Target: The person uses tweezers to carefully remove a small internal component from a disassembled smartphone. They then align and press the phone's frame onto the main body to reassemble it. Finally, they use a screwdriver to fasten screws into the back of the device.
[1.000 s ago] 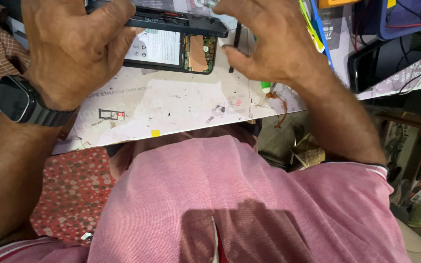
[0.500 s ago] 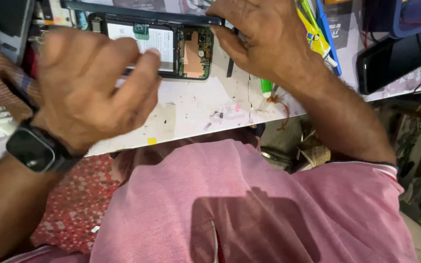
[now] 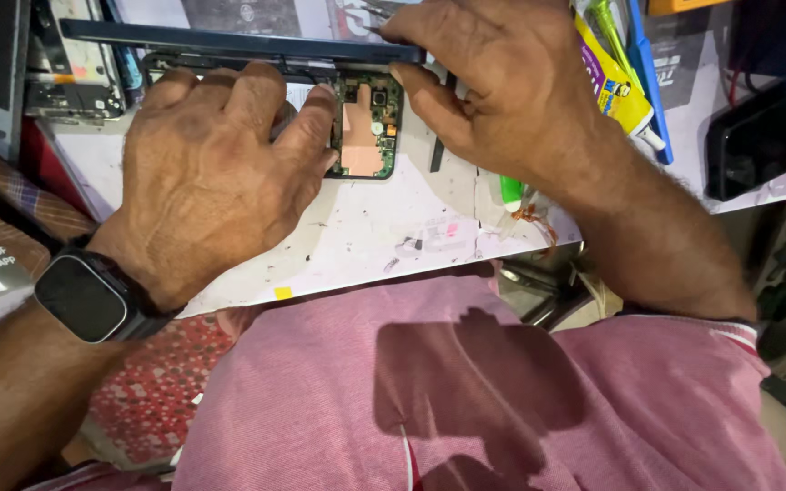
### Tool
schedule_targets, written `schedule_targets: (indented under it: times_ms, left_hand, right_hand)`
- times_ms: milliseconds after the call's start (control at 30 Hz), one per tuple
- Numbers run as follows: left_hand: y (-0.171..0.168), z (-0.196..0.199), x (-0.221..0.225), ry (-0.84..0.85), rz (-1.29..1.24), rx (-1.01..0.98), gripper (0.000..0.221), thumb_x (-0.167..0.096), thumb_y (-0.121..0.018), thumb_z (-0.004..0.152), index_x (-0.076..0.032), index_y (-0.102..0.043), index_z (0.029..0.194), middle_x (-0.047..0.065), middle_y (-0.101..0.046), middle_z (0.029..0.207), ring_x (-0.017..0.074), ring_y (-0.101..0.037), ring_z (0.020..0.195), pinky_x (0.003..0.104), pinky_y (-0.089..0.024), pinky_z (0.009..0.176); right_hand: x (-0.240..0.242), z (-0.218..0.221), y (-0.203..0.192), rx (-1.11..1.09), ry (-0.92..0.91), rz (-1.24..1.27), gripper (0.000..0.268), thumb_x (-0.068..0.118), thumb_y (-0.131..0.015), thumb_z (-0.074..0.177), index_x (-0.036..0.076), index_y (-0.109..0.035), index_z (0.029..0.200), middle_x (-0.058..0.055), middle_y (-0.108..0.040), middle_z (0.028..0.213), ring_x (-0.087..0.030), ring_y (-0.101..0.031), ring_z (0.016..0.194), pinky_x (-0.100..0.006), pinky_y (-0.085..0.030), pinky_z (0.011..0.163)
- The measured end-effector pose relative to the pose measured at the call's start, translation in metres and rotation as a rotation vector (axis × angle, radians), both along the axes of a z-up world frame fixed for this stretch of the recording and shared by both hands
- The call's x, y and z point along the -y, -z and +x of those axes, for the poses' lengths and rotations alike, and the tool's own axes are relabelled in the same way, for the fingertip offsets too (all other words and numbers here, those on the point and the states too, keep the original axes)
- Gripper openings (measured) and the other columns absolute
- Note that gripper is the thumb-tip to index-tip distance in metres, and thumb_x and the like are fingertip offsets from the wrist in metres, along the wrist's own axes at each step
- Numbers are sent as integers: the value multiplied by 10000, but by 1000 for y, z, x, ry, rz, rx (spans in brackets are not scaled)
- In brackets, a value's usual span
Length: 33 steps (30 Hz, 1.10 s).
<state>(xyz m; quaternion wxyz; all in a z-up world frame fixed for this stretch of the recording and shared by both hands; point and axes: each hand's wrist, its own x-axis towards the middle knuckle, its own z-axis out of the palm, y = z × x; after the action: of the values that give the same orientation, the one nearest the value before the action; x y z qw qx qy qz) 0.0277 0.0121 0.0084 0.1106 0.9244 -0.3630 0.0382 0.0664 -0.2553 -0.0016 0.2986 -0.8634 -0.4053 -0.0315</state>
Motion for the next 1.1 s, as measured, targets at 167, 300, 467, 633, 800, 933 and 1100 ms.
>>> schedule_targets:
  times_ms: [167, 300, 467, 633, 800, 933, 1100]
  left_hand:
    - [4, 2, 2, 3, -16, 12, 303, -340, -756, 946, -127, -763, 1161, 74, -634, 873, 209, -662, 741, 427, -536, 754]
    - [6, 3, 2, 5, -22, 14, 278, -323, -756, 976, -127, -771, 1171, 54, -636, 888, 208, -657, 798, 416, -524, 784]
    - [6, 4, 2, 11, -29, 24, 260, -313, -753, 965, -126, -763, 1145, 57, -660, 947, 219, -670, 876, 428, -517, 841]
    - [13, 0, 1, 35, -5, 85, 278, -333, -755, 994, -110, -749, 1159, 57, -623, 963, 202, -635, 896, 418, -449, 901]
    - [13, -4, -9, 28, -33, 33, 363, -337, -802, 975, -70, -767, 1218, 62, -570, 935, 206, -551, 807, 406, -365, 838]
    - [14, -6, -10, 14, -41, 100, 323, -328, -776, 966, -121, -743, 1212, 48, -573, 983, 196, -578, 898, 406, -394, 914]
    - [16, 0, -4, 31, -97, 89, 253, -314, -772, 991, -115, -760, 1147, 58, -585, 958, 222, -586, 959, 438, -427, 914]
  right_hand:
    - [2, 2, 2, 72, -13, -6, 314, -5, -786, 922, 14, -636, 1197, -92, -676, 1068, -250, -667, 921, -377, -527, 795]
    - [2, 2, 3, 72, -22, 1, 312, -9, -784, 920, 15, -635, 1193, -89, -679, 1069, -245, -668, 921, -374, -527, 793]
    - [3, 2, 5, 56, -34, 34, 308, -13, -774, 935, 15, -625, 1203, -91, -679, 1093, -246, -671, 940, -371, -530, 810]
    - [1, 0, 4, 56, -12, 24, 293, 1, -810, 951, 14, -633, 1184, -97, -681, 1062, -256, -673, 914, -391, -535, 818]
    - [2, 0, 5, 55, -21, 34, 303, -16, -778, 932, 12, -631, 1195, -95, -680, 1067, -259, -672, 920, -373, -534, 800]
    - [1, 0, 4, 71, -21, 46, 295, -18, -784, 933, 4, -636, 1187, -100, -679, 1064, -261, -670, 913, -383, -536, 809]
    - [0, 0, 3, 68, -16, 48, 264, -5, -812, 952, -8, -649, 1160, -107, -682, 1041, -259, -671, 888, -399, -539, 820]
